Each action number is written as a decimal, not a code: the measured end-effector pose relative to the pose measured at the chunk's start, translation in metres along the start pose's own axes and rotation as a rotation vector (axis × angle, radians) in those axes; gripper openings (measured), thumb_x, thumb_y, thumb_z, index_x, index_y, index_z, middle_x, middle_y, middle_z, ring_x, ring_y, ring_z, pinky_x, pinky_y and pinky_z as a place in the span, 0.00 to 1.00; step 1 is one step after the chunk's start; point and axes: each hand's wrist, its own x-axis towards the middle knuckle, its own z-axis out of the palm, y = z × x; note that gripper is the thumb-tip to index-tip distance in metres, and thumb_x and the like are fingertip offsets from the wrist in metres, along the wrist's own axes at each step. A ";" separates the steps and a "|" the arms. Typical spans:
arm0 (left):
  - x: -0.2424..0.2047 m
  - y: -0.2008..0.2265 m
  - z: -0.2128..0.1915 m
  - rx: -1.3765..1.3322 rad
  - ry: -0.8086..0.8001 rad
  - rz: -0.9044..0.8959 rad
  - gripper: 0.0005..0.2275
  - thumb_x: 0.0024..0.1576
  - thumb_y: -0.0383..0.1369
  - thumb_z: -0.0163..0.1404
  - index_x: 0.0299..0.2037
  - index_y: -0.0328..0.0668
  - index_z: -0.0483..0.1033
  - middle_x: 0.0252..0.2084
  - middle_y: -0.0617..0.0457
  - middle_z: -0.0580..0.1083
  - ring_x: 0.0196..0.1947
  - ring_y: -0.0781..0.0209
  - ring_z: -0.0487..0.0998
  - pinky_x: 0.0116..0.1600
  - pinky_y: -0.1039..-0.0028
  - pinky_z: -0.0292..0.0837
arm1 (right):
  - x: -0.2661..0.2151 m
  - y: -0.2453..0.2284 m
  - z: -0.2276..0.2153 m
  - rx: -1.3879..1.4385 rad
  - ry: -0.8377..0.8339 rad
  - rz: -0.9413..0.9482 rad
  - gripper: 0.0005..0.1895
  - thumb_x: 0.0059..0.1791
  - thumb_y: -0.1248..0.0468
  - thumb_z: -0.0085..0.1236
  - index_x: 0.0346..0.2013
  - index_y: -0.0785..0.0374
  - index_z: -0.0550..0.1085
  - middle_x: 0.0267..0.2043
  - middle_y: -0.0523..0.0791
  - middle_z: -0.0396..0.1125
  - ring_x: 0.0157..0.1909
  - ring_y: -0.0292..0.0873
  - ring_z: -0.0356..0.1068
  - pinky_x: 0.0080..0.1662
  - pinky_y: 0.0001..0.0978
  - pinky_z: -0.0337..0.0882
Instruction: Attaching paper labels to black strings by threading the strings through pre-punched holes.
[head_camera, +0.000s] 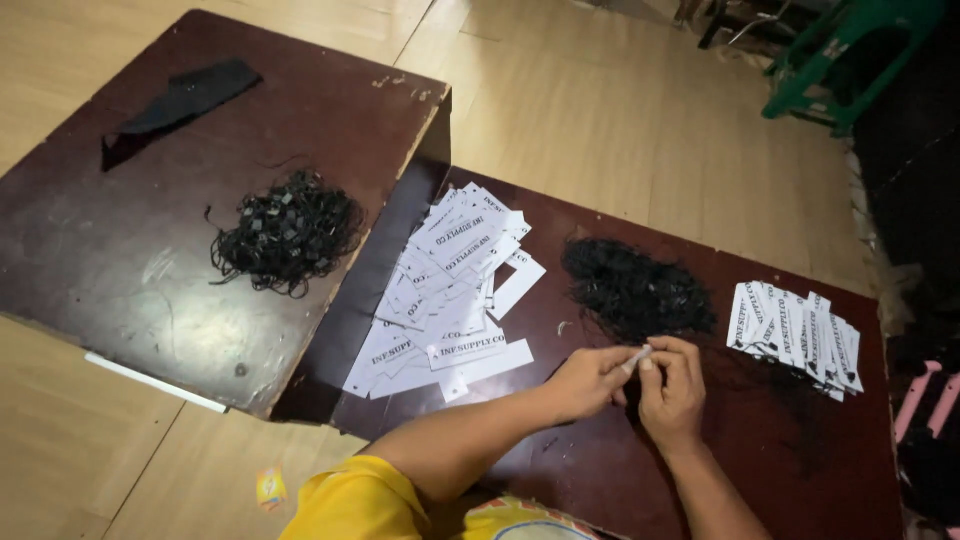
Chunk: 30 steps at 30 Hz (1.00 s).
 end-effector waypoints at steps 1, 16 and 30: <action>-0.001 -0.001 -0.002 -0.039 -0.052 -0.040 0.18 0.66 0.36 0.41 0.65 0.45 0.71 0.27 0.44 0.77 0.29 0.58 0.80 0.37 0.69 0.76 | 0.000 -0.004 -0.002 -0.004 -0.048 0.036 0.04 0.54 0.70 0.51 0.34 0.66 0.70 0.47 0.53 0.69 0.49 0.54 0.71 0.52 0.44 0.70; 0.003 0.011 -0.017 -0.094 0.038 -0.008 0.17 0.64 0.38 0.45 0.62 0.53 0.75 0.41 0.57 0.67 0.39 0.63 0.72 0.49 0.77 0.69 | -0.007 -0.007 -0.010 0.034 -0.025 0.040 0.03 0.58 0.69 0.46 0.40 0.67 0.66 0.39 0.52 0.71 0.40 0.49 0.72 0.46 0.37 0.69; 0.001 0.027 -0.026 -0.046 0.164 0.025 0.16 0.65 0.36 0.45 0.63 0.53 0.75 0.41 0.57 0.72 0.33 0.68 0.77 0.46 0.78 0.71 | 0.005 -0.029 -0.017 -0.049 -0.006 -0.121 0.04 0.57 0.72 0.45 0.40 0.71 0.68 0.43 0.58 0.68 0.45 0.56 0.68 0.52 0.46 0.68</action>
